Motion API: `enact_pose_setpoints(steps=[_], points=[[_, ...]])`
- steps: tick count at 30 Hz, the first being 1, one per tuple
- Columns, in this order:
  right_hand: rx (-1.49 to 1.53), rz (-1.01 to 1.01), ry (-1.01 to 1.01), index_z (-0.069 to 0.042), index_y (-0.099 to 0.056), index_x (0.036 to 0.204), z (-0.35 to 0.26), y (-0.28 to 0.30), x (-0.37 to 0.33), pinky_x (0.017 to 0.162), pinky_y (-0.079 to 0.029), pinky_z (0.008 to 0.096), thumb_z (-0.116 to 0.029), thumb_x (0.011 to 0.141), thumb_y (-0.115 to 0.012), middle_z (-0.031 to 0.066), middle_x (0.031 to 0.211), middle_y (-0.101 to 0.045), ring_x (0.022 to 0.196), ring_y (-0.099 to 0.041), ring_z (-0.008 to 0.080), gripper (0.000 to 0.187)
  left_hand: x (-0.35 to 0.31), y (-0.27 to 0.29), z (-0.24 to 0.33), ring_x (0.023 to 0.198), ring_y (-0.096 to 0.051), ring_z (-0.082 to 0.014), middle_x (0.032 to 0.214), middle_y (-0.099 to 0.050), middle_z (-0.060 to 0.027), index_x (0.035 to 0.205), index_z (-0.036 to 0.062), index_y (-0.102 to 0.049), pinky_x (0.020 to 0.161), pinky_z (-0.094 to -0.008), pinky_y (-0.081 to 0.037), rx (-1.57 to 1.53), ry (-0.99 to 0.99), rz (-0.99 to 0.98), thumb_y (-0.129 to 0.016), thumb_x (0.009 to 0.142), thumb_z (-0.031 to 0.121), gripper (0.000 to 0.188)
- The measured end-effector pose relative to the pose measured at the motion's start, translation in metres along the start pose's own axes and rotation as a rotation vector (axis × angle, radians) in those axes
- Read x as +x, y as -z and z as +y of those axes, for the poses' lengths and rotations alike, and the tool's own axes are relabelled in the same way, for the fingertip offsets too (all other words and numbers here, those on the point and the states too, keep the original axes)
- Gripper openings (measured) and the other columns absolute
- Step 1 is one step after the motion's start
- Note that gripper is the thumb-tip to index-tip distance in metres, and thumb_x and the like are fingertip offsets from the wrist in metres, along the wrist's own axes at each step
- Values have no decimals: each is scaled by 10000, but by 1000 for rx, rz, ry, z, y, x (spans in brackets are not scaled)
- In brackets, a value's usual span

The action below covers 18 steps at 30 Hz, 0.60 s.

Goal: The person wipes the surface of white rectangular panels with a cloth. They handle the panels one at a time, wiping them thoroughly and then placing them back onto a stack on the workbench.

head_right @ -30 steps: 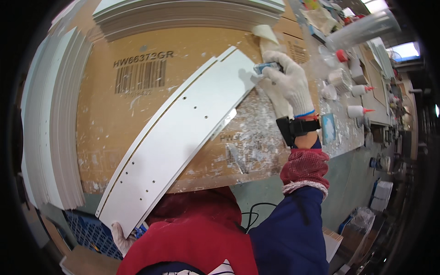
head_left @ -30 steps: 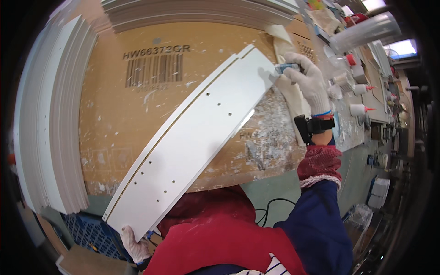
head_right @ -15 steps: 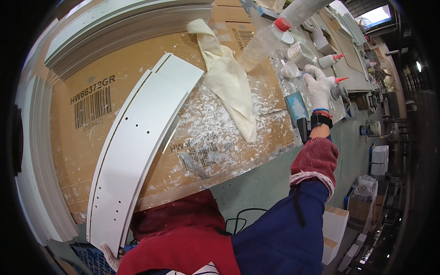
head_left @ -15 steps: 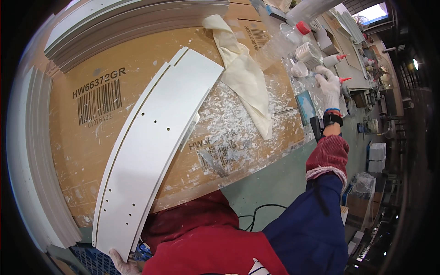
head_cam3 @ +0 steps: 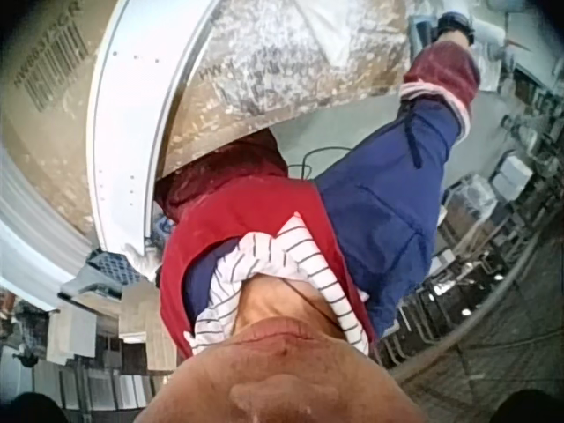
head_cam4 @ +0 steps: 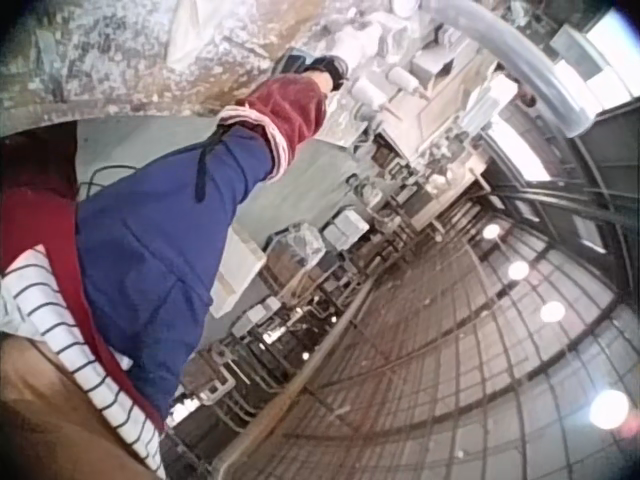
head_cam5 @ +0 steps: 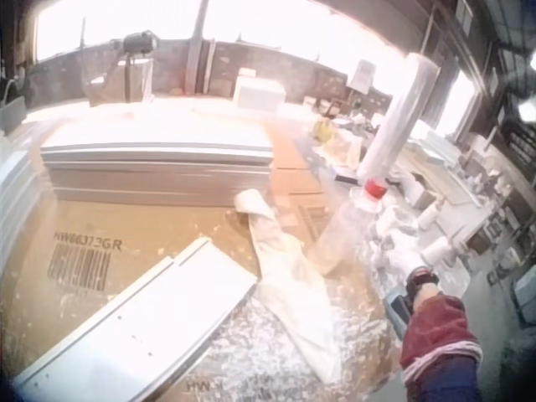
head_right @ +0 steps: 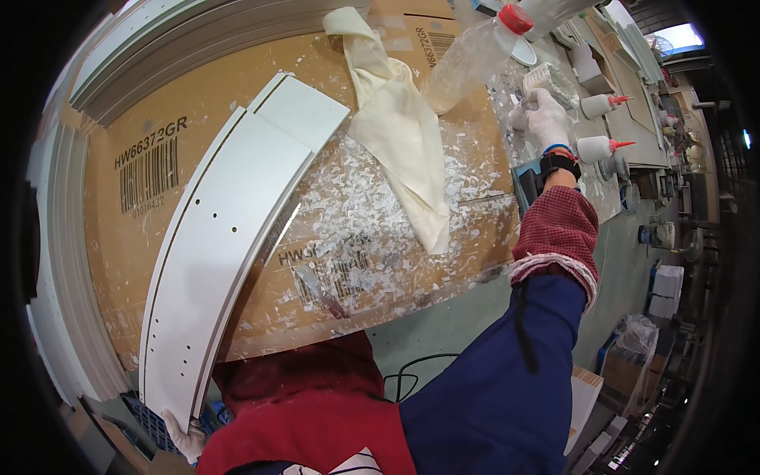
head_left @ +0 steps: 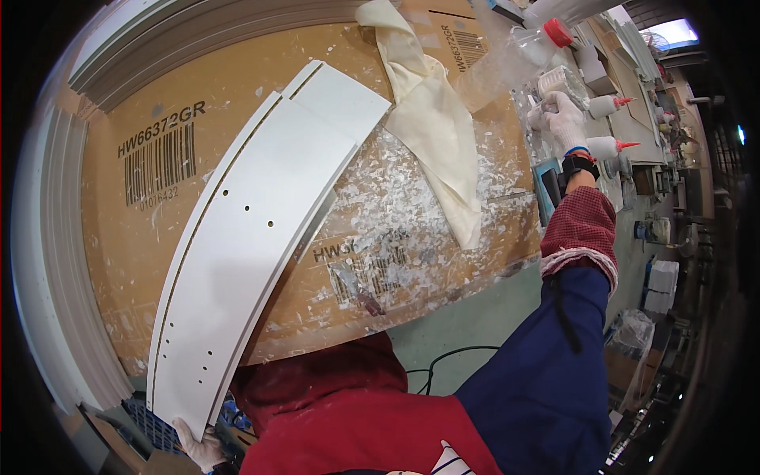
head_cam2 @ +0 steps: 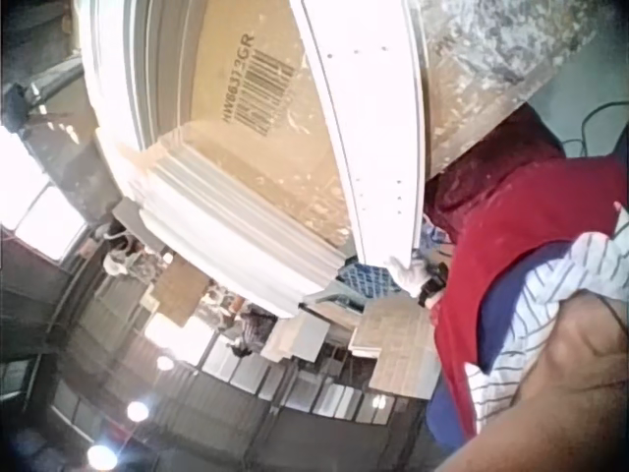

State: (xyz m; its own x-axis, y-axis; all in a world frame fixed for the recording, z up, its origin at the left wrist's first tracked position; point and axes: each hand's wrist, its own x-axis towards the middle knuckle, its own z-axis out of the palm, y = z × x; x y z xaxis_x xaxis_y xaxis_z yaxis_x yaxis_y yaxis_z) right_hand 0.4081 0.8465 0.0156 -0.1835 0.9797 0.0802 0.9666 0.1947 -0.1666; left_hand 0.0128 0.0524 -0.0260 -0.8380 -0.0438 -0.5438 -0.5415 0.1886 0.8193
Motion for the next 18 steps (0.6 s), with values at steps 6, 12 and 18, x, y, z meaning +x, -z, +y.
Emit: enact_pose_setpoints(steps=[6, 12, 18], points=[[-11, 115, 27, -79, -600, 1126, 21, -1, 14, 795, -499, 339, -64, 762, -674, 97, 953, -675, 914, -643, 222, 372, 4, 4, -4, 648, -581, -98, 922, -664, -44, 1151, 69, -569, 518, -219, -417, -27, -41, 18, -616, 927, 395, 398], [819, 92, -175, 21, -554, 1135, 41, 19, 0, 575, -460, 258, -24, 830, -680, 70, 877, -630, 703, -573, 132, 333, -4, -6, -2, 581, -537, -100, 861, -646, -41, 1125, 80, -576, 489, -194, -388, -17, -55, 81, -592, 945, 379, 349], [1330, 138, -168, 3, -552, 1124, 50, 29, -46, 561, -454, 252, 7, 868, -642, 54, 908, -609, 681, -559, 121, 272, -5, 2, -5, 615, -514, -89, 862, -623, -28, 1142, 81, -568, 500, -191, -369, -11, -6, -2, -574, 960, 355, 329]])
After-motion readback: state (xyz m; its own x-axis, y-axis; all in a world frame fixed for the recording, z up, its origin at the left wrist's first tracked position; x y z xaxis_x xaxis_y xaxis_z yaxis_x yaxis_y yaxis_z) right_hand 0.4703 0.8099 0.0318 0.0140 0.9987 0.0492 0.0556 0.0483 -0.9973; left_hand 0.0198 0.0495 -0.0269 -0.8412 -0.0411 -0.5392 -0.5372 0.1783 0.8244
